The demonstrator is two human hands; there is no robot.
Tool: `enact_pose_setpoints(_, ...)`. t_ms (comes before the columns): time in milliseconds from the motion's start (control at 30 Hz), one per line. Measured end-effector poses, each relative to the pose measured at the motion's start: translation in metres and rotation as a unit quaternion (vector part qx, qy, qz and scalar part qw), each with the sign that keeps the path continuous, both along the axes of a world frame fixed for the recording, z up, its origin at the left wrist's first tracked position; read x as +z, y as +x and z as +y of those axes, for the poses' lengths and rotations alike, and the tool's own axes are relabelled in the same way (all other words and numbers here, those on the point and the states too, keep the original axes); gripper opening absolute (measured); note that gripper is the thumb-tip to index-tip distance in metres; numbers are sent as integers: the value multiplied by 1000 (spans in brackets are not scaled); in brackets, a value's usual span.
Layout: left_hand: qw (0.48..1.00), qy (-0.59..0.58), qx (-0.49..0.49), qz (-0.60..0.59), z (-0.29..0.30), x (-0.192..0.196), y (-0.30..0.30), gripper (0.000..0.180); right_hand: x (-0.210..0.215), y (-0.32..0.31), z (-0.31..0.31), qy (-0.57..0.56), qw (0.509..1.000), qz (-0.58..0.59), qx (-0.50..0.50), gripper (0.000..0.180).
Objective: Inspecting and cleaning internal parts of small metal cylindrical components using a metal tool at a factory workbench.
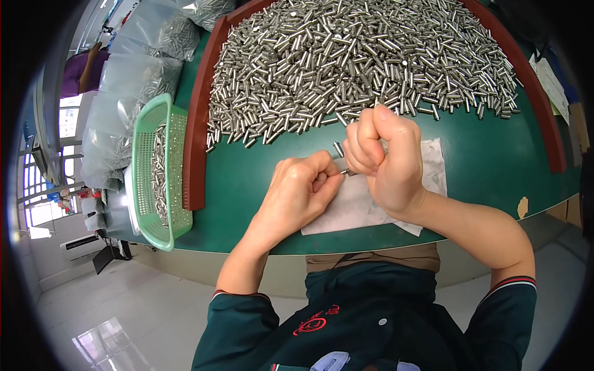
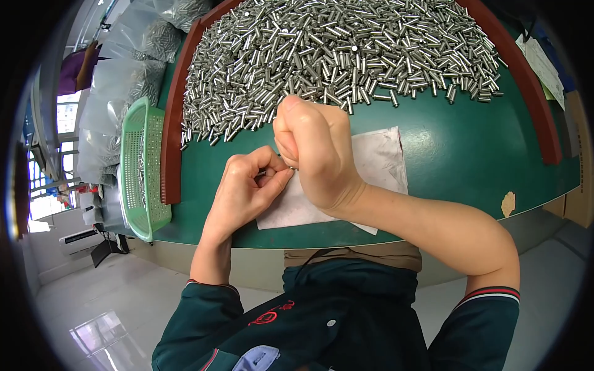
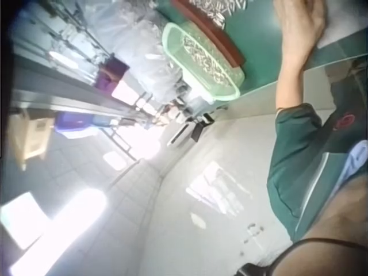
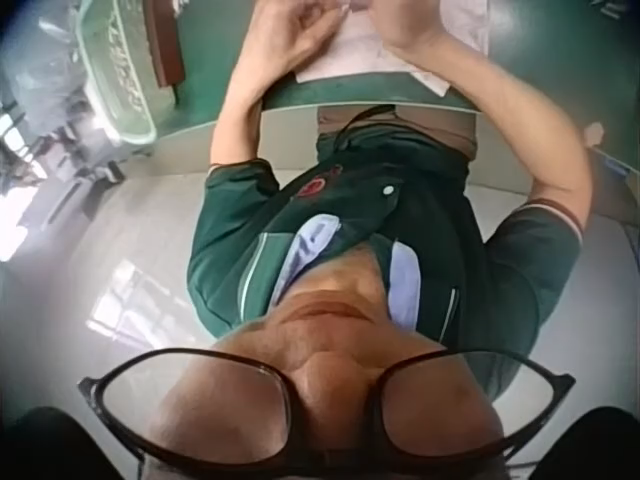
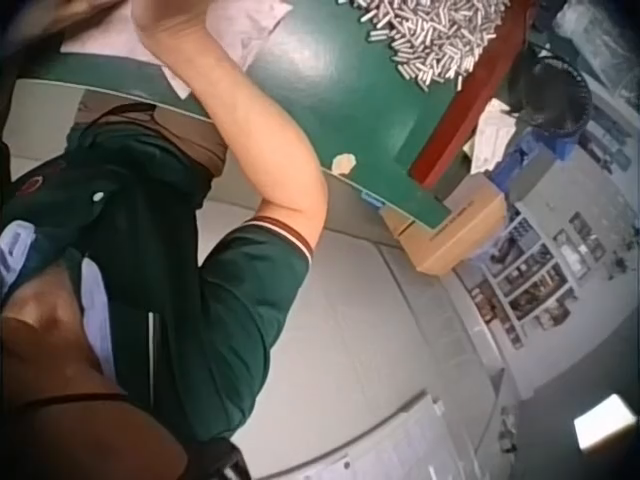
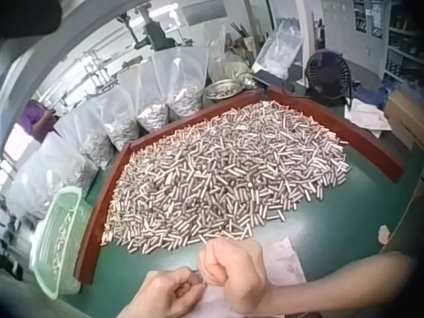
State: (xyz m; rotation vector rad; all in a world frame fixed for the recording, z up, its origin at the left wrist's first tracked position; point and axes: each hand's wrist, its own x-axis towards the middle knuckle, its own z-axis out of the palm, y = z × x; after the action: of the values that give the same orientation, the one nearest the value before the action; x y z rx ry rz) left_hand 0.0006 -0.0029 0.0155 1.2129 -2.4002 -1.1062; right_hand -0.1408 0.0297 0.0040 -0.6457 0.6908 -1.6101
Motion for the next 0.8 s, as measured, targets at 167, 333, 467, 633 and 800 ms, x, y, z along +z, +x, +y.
enact_pose_setpoints(167, 1000, 5, -2, 0, -1, -5, -2, 11, -4, 4, -6, -5, 995, 91, -36, 39)
enact_pose_setpoints(333, 1000, -3, -1, 4, -1, -1, 1, 12, 3, -4, -8, 39, 999, 11, 14, 38)
enact_pose_setpoints(467, 978, 117, 53, 167, -11, -5, 9, 10, 10, -23, -15, -10, 997, -80, 11, 40)
enact_pose_setpoints(633, 745, 497, 97, 435, -28, -10, 23, 9, 10, -21, -10, 3, 996, -92, 4, 38)
enact_pose_setpoints(800, 714, 509, 135, 460, -33, -13, 24, 23, 6, -19, -8, 17, 996, -87, 15, 39)
